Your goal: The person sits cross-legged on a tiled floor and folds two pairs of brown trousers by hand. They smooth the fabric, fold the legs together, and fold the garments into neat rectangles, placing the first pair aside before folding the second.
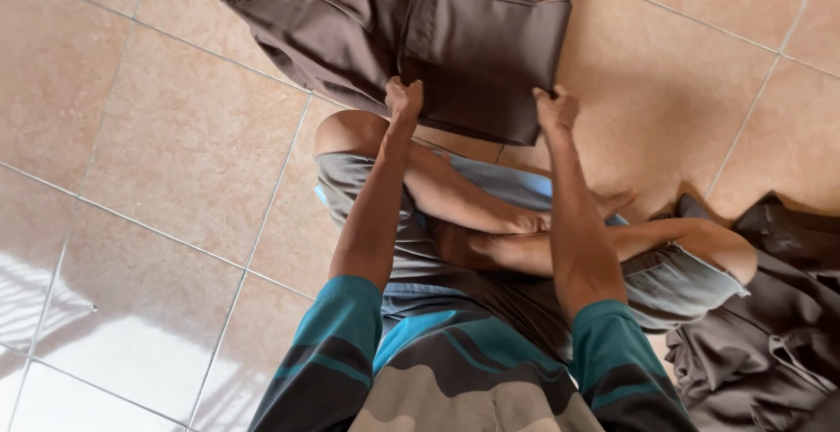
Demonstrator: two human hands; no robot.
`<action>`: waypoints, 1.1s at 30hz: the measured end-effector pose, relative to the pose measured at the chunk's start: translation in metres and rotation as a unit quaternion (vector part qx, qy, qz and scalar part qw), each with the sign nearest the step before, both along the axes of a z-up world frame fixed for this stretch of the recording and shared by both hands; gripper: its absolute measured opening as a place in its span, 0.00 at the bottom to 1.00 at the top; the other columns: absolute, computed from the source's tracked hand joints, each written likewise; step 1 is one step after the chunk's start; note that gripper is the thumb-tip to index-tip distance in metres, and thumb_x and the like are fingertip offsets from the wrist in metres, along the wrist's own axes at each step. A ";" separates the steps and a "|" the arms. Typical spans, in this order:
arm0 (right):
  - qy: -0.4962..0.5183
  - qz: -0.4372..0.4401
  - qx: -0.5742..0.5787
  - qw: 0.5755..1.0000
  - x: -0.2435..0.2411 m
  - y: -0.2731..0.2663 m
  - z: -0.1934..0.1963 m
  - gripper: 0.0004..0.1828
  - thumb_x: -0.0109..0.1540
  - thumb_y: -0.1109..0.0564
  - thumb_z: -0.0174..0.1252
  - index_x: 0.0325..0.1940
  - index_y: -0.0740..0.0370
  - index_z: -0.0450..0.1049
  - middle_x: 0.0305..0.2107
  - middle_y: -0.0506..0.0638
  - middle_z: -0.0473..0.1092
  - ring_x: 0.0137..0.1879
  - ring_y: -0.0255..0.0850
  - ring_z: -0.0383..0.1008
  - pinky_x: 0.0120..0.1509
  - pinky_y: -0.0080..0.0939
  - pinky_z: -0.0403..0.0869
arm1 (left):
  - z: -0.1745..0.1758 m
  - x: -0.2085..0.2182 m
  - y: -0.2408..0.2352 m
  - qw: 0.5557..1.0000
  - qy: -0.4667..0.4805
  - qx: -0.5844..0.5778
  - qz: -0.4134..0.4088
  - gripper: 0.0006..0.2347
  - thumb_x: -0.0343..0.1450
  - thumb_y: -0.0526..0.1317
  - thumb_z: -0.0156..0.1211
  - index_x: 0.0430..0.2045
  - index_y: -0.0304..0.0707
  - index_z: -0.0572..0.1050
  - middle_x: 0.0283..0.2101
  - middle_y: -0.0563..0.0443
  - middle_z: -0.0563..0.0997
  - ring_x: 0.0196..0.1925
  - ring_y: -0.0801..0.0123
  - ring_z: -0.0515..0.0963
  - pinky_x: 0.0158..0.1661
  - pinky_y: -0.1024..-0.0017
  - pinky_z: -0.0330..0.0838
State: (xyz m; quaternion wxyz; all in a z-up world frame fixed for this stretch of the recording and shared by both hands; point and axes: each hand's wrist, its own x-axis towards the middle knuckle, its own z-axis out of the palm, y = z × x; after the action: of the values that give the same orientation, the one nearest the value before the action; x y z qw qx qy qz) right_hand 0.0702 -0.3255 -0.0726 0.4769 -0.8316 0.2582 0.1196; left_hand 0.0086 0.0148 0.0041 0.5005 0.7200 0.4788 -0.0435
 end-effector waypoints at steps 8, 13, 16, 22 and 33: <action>-0.004 -0.023 -0.331 0.943 -0.006 -0.209 -0.025 0.29 0.59 0.34 0.64 0.51 0.60 0.84 0.44 0.59 0.80 0.51 0.61 0.79 0.53 0.59 0.75 | 0.037 -0.017 -0.032 0.903 -0.166 -0.293 -0.265 0.10 0.70 0.41 0.67 0.32 0.32 0.75 0.25 0.48 0.73 0.23 0.69 0.79 0.24 0.75 0.75; 0.066 -0.177 -0.180 0.965 -0.039 -0.211 0.070 0.16 0.62 0.48 0.70 0.40 0.61 0.75 0.36 0.50 0.75 0.42 0.44 0.76 0.41 0.43 0.76 | 0.050 -0.025 -0.029 0.932 -0.032 -0.056 -0.356 0.10 0.70 0.44 0.63 0.25 0.35 0.79 0.24 0.42 0.83 0.27 0.59 0.84 0.29 0.63 0.77; 0.065 -0.204 -0.162 0.963 -0.044 -0.208 0.073 0.16 0.61 0.49 0.72 0.35 0.58 0.73 0.35 0.45 0.74 0.40 0.38 0.74 0.39 0.39 0.75 | -0.002 -0.018 -0.026 0.918 -0.098 0.255 -0.287 0.09 0.69 0.44 0.60 0.20 0.42 0.75 0.22 0.43 0.82 0.30 0.44 0.83 0.29 0.46 0.71; 0.046 -0.101 -0.305 0.946 -0.048 -0.187 0.078 0.27 0.64 0.52 0.69 0.58 0.66 0.64 0.55 0.63 0.65 0.58 0.61 0.69 0.55 0.61 0.74 | 0.035 -0.026 -0.026 0.937 0.090 0.137 -0.308 0.16 0.66 0.48 0.63 0.35 0.30 0.78 0.42 0.33 0.82 0.47 0.39 0.82 0.44 0.49 0.76; -0.011 0.302 -0.328 0.895 -0.092 -0.018 0.123 0.32 0.77 0.50 0.44 0.82 0.69 0.48 0.76 0.70 0.42 0.81 0.67 0.41 0.80 0.72 0.54 | 0.008 -0.011 -0.025 0.992 -0.073 0.100 -0.031 0.29 0.62 0.57 0.69 0.41 0.27 0.72 0.47 0.24 0.77 0.61 0.36 0.72 0.64 0.48 0.66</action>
State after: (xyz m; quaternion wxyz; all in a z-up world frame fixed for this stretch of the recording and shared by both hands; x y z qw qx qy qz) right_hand -0.0220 -0.3434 0.0504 0.1210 -0.9800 0.0140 0.1572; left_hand -0.0023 -0.0097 0.0122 0.4579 0.7819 0.4209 0.0419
